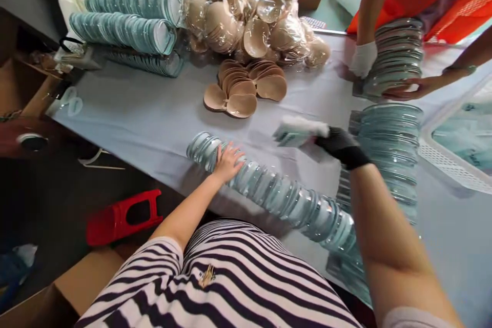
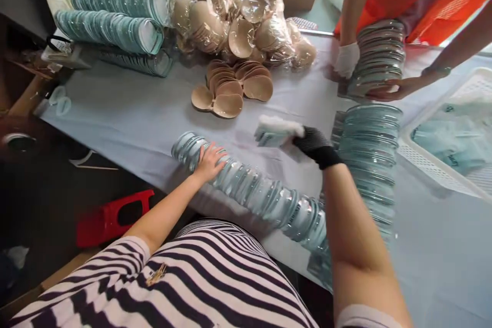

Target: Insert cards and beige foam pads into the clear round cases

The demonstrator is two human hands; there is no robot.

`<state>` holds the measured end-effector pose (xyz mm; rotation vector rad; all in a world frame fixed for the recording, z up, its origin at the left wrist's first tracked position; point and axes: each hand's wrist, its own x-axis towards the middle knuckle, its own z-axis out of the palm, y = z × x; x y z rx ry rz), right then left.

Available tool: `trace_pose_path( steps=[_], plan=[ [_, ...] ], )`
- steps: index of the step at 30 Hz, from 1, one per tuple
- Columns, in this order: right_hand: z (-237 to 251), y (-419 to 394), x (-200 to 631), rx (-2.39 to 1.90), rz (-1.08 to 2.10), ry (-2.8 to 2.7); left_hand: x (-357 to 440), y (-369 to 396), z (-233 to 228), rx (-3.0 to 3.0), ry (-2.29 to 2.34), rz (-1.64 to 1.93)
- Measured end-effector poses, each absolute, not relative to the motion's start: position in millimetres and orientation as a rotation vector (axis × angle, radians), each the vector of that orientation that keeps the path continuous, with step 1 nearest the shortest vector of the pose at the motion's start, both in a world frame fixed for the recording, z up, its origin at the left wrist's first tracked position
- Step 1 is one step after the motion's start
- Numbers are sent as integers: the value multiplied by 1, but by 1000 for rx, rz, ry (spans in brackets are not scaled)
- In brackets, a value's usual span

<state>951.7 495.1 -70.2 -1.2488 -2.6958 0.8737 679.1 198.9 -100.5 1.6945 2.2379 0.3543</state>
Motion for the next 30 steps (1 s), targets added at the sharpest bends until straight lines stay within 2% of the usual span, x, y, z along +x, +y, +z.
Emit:
trace_pose_path(
  steps=[5,8,12,18,21,25,30],
  plan=[
    [-106,433,784,-1330,1020,-2943,565,187,-104,1814,2115,217],
    [-129,414,724,-1462,1177,-3024,533,172,-106,1874,1999,175],
    [-136,385,707,-1749,1175,-3004,516,145,-104,1865,1985,176],
    [-122,348,750,-1946,1010,-2562,485,126,-107,1801,1938,286],
    [-117,359,760,-2083,1115,-2178,453,156,-118,1631,1965,545],
    [-122,402,738,-2058,1261,-1777,397,248,-140,1099,2024,969],
    [-150,449,685,-1951,1426,-1482,355,351,-165,465,2023,1033]
  ],
)
